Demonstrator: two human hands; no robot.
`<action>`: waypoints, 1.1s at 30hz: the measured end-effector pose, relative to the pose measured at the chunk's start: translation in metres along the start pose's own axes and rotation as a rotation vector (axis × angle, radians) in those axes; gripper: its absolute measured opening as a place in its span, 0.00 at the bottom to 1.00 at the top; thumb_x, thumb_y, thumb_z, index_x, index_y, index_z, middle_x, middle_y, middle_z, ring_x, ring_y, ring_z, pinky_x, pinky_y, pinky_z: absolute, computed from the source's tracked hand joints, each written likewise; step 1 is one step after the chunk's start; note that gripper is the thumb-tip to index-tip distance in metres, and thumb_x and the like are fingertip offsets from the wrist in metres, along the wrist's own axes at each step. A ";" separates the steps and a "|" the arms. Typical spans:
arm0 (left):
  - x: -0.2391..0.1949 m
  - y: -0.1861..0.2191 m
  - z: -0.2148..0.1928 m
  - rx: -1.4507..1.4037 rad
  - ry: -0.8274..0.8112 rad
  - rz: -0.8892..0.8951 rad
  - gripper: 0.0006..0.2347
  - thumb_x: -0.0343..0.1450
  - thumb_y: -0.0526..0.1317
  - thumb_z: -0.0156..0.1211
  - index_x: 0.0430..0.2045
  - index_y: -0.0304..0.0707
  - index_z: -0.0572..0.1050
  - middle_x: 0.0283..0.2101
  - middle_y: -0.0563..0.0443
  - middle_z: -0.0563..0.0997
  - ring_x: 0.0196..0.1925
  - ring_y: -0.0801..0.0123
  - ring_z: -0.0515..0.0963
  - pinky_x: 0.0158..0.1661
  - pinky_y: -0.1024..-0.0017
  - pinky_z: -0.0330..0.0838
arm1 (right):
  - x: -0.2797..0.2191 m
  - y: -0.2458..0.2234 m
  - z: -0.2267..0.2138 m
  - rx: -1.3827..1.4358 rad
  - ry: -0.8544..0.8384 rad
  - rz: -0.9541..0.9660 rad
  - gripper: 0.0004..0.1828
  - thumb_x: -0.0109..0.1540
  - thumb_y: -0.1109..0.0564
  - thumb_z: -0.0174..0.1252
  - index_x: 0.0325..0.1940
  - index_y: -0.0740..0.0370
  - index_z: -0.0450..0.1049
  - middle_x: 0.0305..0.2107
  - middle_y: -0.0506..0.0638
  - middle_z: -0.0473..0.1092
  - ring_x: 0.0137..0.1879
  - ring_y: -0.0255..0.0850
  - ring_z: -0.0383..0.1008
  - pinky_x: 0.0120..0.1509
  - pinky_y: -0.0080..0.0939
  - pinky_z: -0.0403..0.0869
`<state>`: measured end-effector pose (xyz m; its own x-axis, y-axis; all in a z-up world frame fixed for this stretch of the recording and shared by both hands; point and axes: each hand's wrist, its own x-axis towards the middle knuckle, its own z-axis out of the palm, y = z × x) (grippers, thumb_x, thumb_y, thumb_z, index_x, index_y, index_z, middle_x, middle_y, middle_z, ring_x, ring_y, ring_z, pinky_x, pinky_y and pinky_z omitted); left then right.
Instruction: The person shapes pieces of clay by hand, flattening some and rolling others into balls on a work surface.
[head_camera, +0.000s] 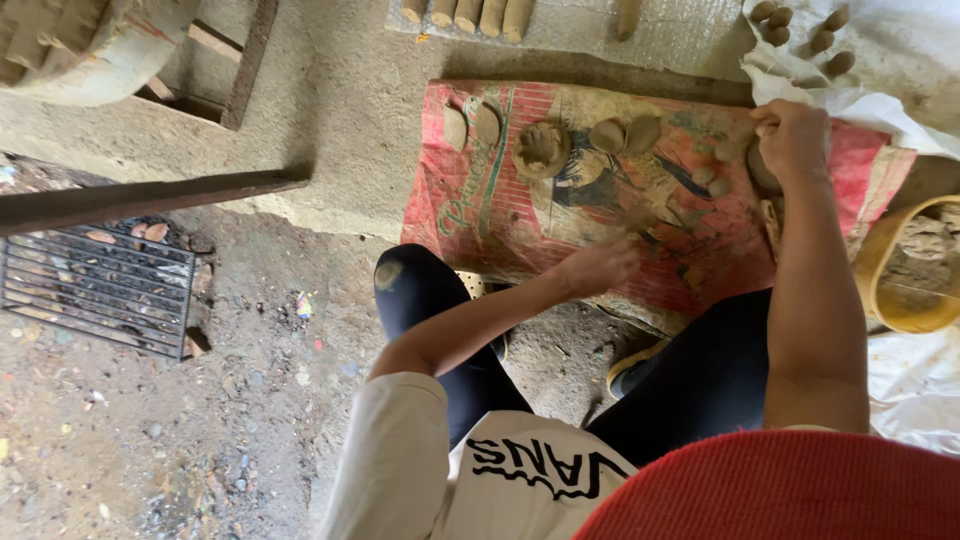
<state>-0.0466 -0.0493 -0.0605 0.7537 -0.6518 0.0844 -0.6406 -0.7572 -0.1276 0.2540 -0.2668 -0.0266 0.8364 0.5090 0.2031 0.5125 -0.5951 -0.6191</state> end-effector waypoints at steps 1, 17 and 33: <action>-0.006 0.009 0.008 -0.004 0.009 -0.003 0.13 0.62 0.35 0.60 0.40 0.41 0.78 0.48 0.49 0.81 0.58 0.63 0.79 0.66 0.53 0.74 | -0.004 0.005 0.001 -0.009 -0.003 -0.002 0.11 0.65 0.69 0.61 0.49 0.61 0.83 0.38 0.57 0.79 0.45 0.47 0.82 0.54 0.44 0.79; 0.030 -0.011 0.014 -0.785 -0.128 -0.246 0.16 0.66 0.50 0.67 0.41 0.41 0.83 0.45 0.42 0.85 0.50 0.49 0.84 0.50 0.54 0.80 | -0.118 -0.070 0.034 0.109 0.090 0.003 0.21 0.58 0.63 0.72 0.51 0.70 0.73 0.44 0.64 0.74 0.44 0.54 0.80 0.46 0.51 0.76; 0.025 -0.053 0.006 -2.654 0.613 -1.125 0.13 0.75 0.42 0.57 0.45 0.29 0.77 0.41 0.41 0.84 0.42 0.61 0.86 0.41 0.70 0.88 | -0.113 -0.141 0.051 0.020 0.203 0.124 0.17 0.64 0.55 0.71 0.51 0.66 0.78 0.45 0.61 0.73 0.47 0.54 0.75 0.50 0.56 0.73</action>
<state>0.0068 -0.0255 -0.0580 0.8508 -0.0437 -0.5236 0.3007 0.8578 0.4169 0.0769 -0.2090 -0.0008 0.9157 0.2962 0.2717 0.4012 -0.6314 -0.6636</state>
